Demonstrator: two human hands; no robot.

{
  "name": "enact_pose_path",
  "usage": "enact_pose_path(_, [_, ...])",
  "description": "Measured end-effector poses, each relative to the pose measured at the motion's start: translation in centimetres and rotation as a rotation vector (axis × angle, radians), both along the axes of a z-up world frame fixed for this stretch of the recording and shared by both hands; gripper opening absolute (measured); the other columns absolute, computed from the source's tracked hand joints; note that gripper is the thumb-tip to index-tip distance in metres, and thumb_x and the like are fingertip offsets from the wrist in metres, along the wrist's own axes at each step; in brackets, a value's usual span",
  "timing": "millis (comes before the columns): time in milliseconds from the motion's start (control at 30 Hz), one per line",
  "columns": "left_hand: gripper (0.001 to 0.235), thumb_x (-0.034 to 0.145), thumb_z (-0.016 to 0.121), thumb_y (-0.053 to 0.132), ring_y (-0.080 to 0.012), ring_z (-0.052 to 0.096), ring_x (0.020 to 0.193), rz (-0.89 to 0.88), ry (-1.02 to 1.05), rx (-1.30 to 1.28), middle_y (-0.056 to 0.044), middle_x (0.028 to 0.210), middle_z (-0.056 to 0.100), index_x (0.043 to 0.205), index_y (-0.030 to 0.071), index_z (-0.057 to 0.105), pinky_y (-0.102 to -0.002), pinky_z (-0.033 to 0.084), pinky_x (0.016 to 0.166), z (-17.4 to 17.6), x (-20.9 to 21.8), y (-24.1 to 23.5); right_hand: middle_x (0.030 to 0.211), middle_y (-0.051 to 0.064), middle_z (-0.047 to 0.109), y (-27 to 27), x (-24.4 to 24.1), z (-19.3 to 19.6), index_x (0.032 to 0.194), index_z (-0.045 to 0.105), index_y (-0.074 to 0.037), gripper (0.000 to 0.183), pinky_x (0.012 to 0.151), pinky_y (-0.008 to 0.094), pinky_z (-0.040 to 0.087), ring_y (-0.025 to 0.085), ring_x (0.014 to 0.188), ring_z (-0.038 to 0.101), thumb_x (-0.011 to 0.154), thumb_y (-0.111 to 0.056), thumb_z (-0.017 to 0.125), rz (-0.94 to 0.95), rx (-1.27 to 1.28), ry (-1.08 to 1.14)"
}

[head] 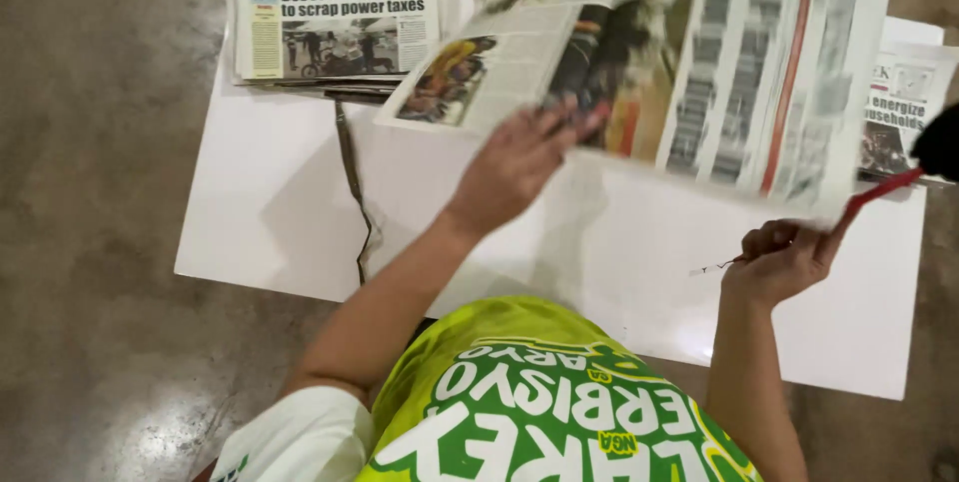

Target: Clean and dust individual pages of newspapers using a duster on a white table.

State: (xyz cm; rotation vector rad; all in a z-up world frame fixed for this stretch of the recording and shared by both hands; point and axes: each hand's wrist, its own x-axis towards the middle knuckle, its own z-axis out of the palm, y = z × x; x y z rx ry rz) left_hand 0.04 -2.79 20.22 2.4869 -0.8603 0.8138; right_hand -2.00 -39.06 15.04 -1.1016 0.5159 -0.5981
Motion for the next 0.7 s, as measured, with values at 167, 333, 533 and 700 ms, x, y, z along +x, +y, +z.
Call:
enact_pose_path(167, [0.018,0.096,0.065,0.014,-0.0245,0.027,0.154,-0.060,0.258,0.157,0.001,0.165,0.035,0.107,0.004,0.075,-0.055,0.026,0.124,-12.5,-5.6,-1.3,0.124,0.006,0.038,1.4,-1.2,-5.7,0.157,0.042,-0.001,0.046,0.099,0.029,0.030,0.016,0.114,0.035,0.111,-0.002,0.042,0.194,-0.589,-0.130])
enact_pose_path(333, [0.065,0.097,0.049,0.057,-0.0295,0.015,0.157,-0.132,0.672,0.341,0.002,0.173,0.016,0.126,0.002,0.063,-0.065,0.022,0.122,-22.6,-9.7,0.4,0.077,0.014,0.062,2.1,-3.6,-10.9,0.149,0.061,-0.031,0.050,0.064,0.047,0.048,0.036,0.072,0.062,0.105,-0.006,0.058,0.453,-1.558,0.069])
enact_pose_path(533, [0.079,0.094,0.032,0.077,-0.0278,0.042,0.144,-0.144,0.821,0.314,-0.001,0.158,0.046,0.130,0.013,0.062,-0.061,0.030,0.114,-23.7,-8.7,0.7,0.092,0.007,0.075,2.8,-2.3,-8.3,0.124,0.071,-0.041,0.029,0.078,0.059,0.057,0.044,0.081,0.070,0.101,-0.036,0.054,0.961,-1.780,0.415])
enact_pose_path(700, [0.070,0.093,0.042,0.069,-0.0269,0.010,0.159,-0.115,0.778,0.358,0.007,0.172,0.018,0.138,0.017,0.059,-0.073,0.005,0.121,-24.5,-8.3,0.3,0.105,0.016,0.075,-2.6,-0.6,-12.2,0.149,0.051,-0.050,0.041,0.090,0.051,0.054,0.042,0.101,0.069,0.110,-0.040,0.049,0.440,-1.481,0.868])
